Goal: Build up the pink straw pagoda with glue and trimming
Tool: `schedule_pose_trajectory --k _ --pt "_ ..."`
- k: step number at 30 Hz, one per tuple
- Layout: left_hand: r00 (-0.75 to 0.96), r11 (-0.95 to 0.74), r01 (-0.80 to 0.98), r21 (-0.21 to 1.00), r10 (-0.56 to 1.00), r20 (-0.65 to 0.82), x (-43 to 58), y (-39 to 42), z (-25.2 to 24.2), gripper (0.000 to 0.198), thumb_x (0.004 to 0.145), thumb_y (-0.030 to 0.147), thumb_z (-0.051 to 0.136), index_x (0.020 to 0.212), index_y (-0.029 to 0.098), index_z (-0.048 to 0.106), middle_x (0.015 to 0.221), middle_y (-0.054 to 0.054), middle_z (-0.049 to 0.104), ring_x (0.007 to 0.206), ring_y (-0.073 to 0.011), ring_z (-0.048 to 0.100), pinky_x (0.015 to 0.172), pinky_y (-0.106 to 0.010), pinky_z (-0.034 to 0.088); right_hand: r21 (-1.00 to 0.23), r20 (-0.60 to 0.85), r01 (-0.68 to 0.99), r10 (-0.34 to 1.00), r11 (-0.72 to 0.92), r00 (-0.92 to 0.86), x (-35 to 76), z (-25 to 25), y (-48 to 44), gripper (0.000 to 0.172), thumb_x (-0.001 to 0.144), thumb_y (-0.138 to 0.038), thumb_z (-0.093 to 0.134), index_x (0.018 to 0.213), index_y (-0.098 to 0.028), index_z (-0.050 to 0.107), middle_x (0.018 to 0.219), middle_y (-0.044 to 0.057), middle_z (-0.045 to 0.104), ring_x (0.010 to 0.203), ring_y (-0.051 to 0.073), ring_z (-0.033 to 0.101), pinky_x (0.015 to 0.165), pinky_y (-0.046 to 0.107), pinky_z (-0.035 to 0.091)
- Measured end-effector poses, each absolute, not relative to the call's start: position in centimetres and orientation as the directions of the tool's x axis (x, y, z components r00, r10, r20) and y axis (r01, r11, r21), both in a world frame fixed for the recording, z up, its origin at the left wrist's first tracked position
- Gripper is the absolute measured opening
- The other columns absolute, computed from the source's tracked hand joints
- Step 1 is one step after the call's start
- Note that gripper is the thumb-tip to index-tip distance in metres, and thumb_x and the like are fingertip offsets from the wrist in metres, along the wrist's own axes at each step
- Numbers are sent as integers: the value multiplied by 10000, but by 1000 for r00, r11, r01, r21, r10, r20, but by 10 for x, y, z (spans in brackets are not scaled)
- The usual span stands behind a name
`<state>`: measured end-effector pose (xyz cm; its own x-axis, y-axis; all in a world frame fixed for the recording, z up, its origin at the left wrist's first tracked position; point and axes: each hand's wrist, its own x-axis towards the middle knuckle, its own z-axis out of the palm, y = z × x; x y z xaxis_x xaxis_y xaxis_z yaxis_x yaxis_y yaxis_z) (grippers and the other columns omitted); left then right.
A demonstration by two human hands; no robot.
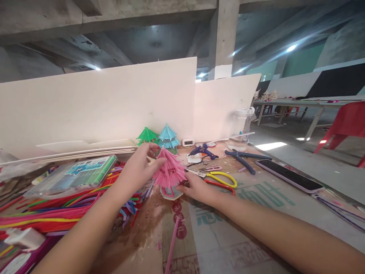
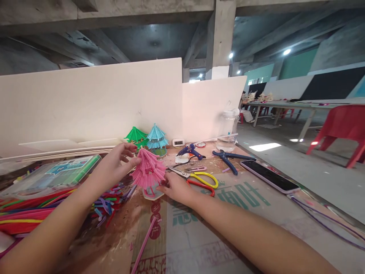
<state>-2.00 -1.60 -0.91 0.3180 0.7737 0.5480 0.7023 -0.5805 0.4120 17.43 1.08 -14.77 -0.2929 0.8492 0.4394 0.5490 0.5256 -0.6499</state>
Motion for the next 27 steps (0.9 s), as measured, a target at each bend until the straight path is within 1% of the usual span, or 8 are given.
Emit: schedule_pose_trajectory --k 2,4,7,10,14,18,23,27 --pt "288 -586 615 528 790 541 -18 -6 -17 574 813 506 529 1253 146 453 1249 -142 550 1058 -237 578 841 -372 492 -653 450 546 849 525 -279 177 -144 9 255 765 -354 657 901 -168 547 794 20 601 691 153 545 641 278 442" --pt "289 -572 510 642 817 499 -16 2 -23 630 822 510 520 1313 133 403 1278 -163 541 1120 -241 560 890 -386 482 -650 473 541 841 534 -262 182 -138 6 248 801 -360 613 926 -161 533 840 37 600 738 158 552 665 288 449" --pt "323 -550 415 725 834 448 -16 8 -29 597 817 519 533 1265 128 478 1218 -154 600 1123 -242 569 939 -391 460 -614 497 537 812 578 -306 193 -126 -6 178 839 -340 565 789 -170 551 793 34 593 748 165 542 695 307 440" --pt "336 -552 411 725 832 442 -17 9 -31 553 797 534 552 1157 114 575 1164 -147 639 1071 -253 592 926 -395 463 -561 470 470 729 682 -498 199 -114 -27 189 823 -294 611 672 -181 602 717 12 609 731 151 564 708 281 438" --pt "341 -540 438 719 839 423 -15 8 -31 551 798 512 559 1176 113 583 1166 -148 640 1043 -255 598 873 -383 481 -538 366 384 618 751 -696 191 -117 -52 180 775 -355 697 876 -206 692 951 41 671 902 163 608 800 270 447" --pt "351 -567 442 695 822 448 -14 6 -31 526 810 489 556 1174 112 589 1147 -137 644 1033 -244 598 883 -373 471 -506 348 480 679 716 -646 180 -133 -58 65 802 -236 670 773 -179 675 838 43 681 831 171 615 771 284 455" --pt "362 -581 443 683 813 456 -16 6 -32 504 824 478 542 1177 121 585 1162 -128 638 1043 -236 597 906 -370 463 -555 422 456 707 696 -567 170 -123 -61 113 856 -171 583 755 -178 634 796 34 655 770 144 595 709 253 457" --pt "380 -597 443 669 801 463 -18 9 -33 493 827 471 537 1175 124 583 1163 -124 641 1049 -233 596 919 -367 458 -467 402 414 605 781 -687 144 -104 -67 71 826 -176 630 764 -168 663 800 27 657 768 133 585 699 235 439"
